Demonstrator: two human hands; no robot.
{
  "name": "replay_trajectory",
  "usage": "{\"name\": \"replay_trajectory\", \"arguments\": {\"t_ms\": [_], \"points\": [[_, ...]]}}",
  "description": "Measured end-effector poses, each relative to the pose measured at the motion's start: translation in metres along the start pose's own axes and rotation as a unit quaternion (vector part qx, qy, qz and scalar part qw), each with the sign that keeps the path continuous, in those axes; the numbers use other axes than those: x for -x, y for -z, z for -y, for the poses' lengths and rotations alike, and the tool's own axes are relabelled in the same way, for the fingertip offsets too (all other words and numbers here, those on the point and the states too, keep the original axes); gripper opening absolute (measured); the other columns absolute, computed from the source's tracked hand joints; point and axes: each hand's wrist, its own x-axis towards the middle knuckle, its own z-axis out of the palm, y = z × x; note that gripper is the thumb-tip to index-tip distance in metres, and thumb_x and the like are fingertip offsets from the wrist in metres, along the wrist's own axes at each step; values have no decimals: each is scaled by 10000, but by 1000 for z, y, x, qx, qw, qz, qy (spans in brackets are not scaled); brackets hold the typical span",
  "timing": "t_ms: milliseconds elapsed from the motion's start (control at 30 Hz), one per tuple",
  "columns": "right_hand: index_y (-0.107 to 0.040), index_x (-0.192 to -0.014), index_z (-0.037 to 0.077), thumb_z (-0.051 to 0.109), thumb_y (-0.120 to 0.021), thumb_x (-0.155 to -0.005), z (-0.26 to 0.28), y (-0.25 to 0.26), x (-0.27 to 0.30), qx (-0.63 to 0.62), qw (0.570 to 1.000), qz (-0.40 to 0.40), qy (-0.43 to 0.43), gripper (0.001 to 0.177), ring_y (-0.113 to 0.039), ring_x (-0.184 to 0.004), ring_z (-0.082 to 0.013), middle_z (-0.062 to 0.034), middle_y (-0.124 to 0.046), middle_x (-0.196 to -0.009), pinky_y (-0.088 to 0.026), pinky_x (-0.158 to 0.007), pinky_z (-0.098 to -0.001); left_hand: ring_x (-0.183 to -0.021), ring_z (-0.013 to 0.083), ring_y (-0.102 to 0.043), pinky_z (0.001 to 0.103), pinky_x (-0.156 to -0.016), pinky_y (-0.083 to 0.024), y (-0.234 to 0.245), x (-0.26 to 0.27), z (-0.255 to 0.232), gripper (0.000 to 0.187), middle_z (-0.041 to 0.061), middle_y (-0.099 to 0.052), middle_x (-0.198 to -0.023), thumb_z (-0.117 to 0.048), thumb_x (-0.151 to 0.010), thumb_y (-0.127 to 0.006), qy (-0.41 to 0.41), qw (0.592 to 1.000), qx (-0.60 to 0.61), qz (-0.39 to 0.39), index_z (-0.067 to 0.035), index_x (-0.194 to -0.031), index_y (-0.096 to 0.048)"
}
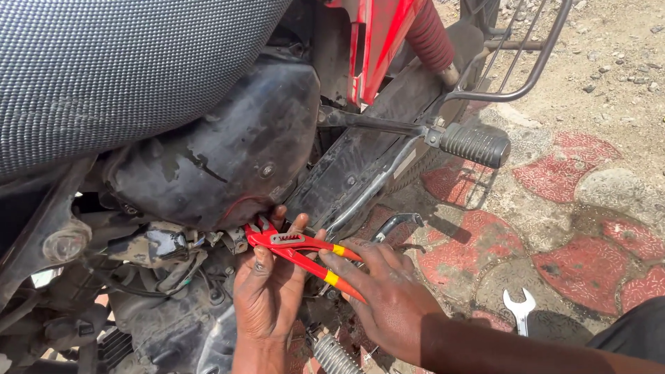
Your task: The person uses red water-pump pliers to grip and turn a fastener on the side panel of a motorcycle, repositioning and re-squeezing the pliers repeatedly. They then set the pliers down, use a screwdriver on the motorcycle, and later pick the pliers up again to keep working on the fastener.
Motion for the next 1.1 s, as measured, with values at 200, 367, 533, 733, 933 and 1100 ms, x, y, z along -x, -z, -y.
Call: {"name": "replay_trajectory", "arguments": {"t_ms": [200,367,533,733,933,1100], "points": [[-519,-1459,180,87,-686,-830,-1,9,4,-26,999,-21,-22,657,-479,-1325,-329,-103,-485,-1417,-382,-978,-506,-1403,417,-471,720,-1129,-390,0,0,10,684,156,-494,-1508,-253,-897,-762,-8,1000,19,5,23,-1445,-460],[-423,-1496,15,257,-763,-818,-19,23,6,-70,995,-63,-32,797,-580,-1207,-370,-179,-609,-1281,-365,-1029,-530,-1429,413,-461,691,-1128,-336,-6,-3,20,576,141,-512,-1473,-223,-918,-743,-44,998,43,-20,-13,-1394,-497],[-463,-1442,22,302,-787,-785,-35,31,0,0,997,-14,-70,784,-558,-1206,-409,-206,-608,-1233,-409,-1000,-513,-1428,384,-459,684,-1157,-326,-5,-5,28,538,126,-515,-1451,-214,-933,-745,-54,998,39,-21,-24,-1376,-506],[-509,-1412,58,306,-759,-812,-39,22,-3,-22,994,-20,-105,696,-596,-1112,-355,-163,-617,-1151,-461,-949,-493,-1400,367,-489,664,-1167,-321,-6,-7,36,536,124,-520,-1461,-261,-922,-752,-59,998,29,-20,-39,-1348,-514],[-493,-1435,62,298,-799,-770,-32,8,1,-96,984,-44,-145,769,-558,-1130,-382,-166,-578,-1213,-469,-921,-496,-1356,350,-510,667,-1164,-333,-3,-6,38,565,122,-506,-1455,-293,-926,-748,-60,998,4,-36,-34,-1368,-509],[-529,-1402,53,306,-811,-762,-32,7,-2,-69,987,-70,-130,743,-571,-1099,-382,-162,-600,-1189,-472,-911,-502,-1369,340,-505,641,-1175,-335,-11,-5,38,590,140,-496,-1499,-306,-922,-745,-70,997,-3,-20,-60,-1396,-495]]}}
